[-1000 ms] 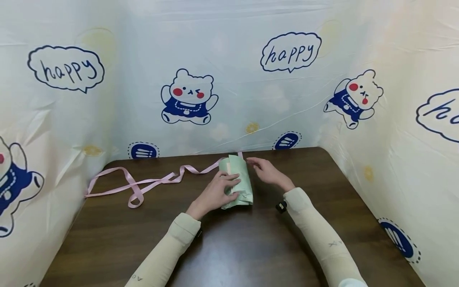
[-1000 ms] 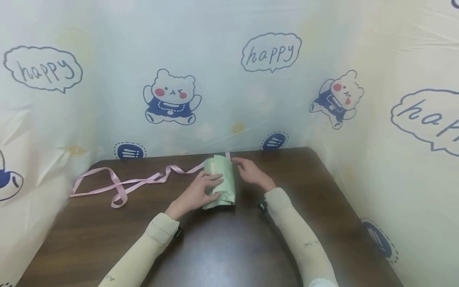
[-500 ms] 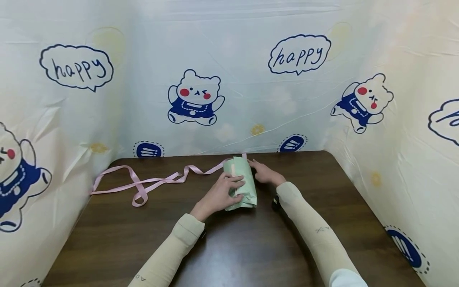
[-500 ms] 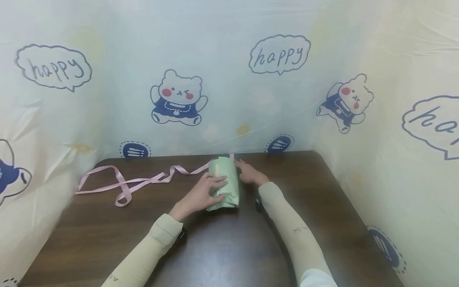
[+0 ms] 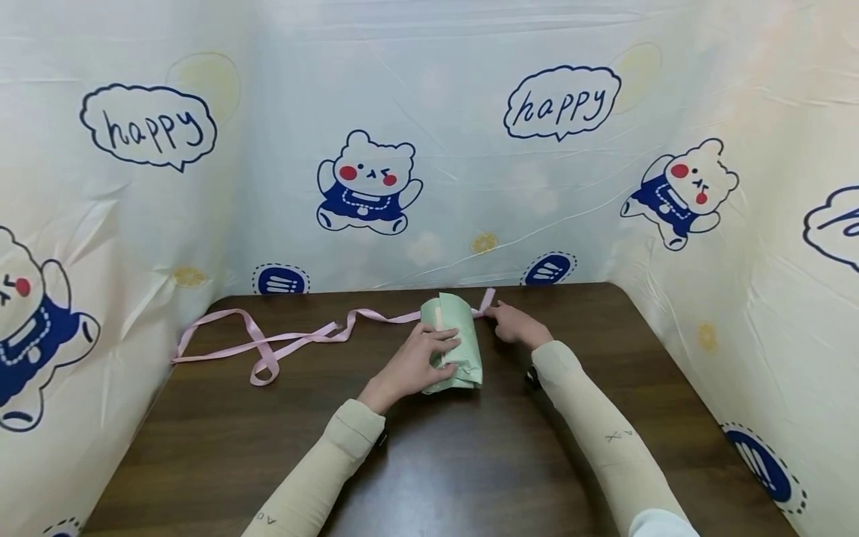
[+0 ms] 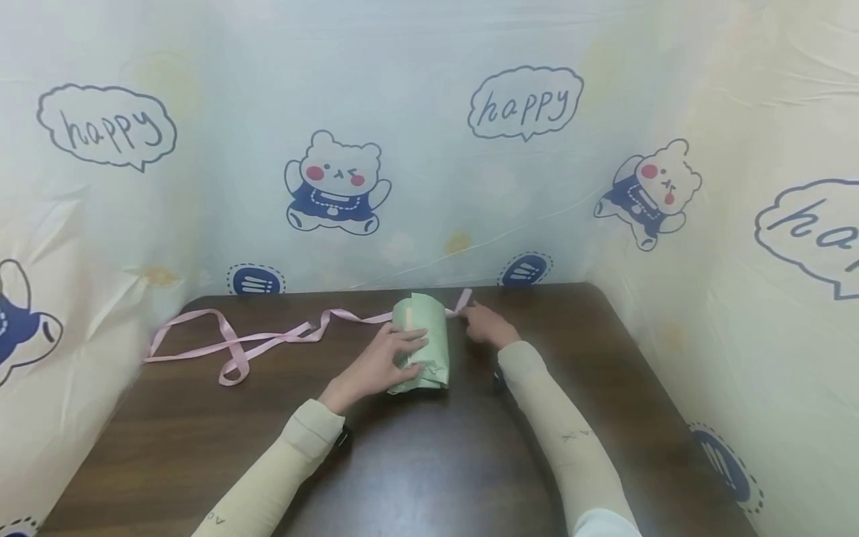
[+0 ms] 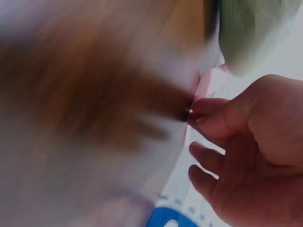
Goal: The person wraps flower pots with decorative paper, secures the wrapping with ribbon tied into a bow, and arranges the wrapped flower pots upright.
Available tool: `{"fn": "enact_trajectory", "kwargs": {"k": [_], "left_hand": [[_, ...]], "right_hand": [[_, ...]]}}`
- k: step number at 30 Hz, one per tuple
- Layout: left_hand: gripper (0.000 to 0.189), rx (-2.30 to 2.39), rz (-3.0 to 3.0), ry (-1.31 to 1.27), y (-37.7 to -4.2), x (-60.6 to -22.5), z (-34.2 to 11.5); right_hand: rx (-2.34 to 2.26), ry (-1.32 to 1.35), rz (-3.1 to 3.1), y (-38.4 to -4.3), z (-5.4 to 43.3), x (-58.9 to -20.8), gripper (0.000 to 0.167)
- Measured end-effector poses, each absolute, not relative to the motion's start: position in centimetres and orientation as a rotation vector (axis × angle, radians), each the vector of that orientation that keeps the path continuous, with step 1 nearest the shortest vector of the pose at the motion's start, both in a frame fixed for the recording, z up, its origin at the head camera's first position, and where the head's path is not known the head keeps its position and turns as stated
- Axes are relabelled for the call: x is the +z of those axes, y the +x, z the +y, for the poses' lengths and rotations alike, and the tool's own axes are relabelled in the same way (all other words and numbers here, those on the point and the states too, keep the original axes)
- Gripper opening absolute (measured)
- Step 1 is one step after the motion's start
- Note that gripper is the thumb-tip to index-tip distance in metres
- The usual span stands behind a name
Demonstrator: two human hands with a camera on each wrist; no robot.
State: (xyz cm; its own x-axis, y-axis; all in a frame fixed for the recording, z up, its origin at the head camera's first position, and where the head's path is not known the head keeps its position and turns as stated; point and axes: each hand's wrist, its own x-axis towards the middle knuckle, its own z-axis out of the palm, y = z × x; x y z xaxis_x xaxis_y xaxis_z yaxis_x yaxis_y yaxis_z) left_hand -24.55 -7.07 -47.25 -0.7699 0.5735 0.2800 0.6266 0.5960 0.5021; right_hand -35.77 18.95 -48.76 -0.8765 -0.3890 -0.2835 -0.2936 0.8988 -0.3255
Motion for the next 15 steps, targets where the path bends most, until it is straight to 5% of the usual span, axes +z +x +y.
{"fn": "enact_trajectory", "kwargs": {"k": [6,15], "left_hand": [[0.045,-0.922,-2.735,-1.021,-24.5,-47.2,-7.0],[0.045,-0.901,-2.733,-1.018,-24.5,-47.2,-6.9]], "right_hand": [[-0.389,-0.401,2.718,-34.9,24.3,-48.4,0.056],[-0.313,0.012,2.646,-33.5,32.4,-46.2,0.027]]}}
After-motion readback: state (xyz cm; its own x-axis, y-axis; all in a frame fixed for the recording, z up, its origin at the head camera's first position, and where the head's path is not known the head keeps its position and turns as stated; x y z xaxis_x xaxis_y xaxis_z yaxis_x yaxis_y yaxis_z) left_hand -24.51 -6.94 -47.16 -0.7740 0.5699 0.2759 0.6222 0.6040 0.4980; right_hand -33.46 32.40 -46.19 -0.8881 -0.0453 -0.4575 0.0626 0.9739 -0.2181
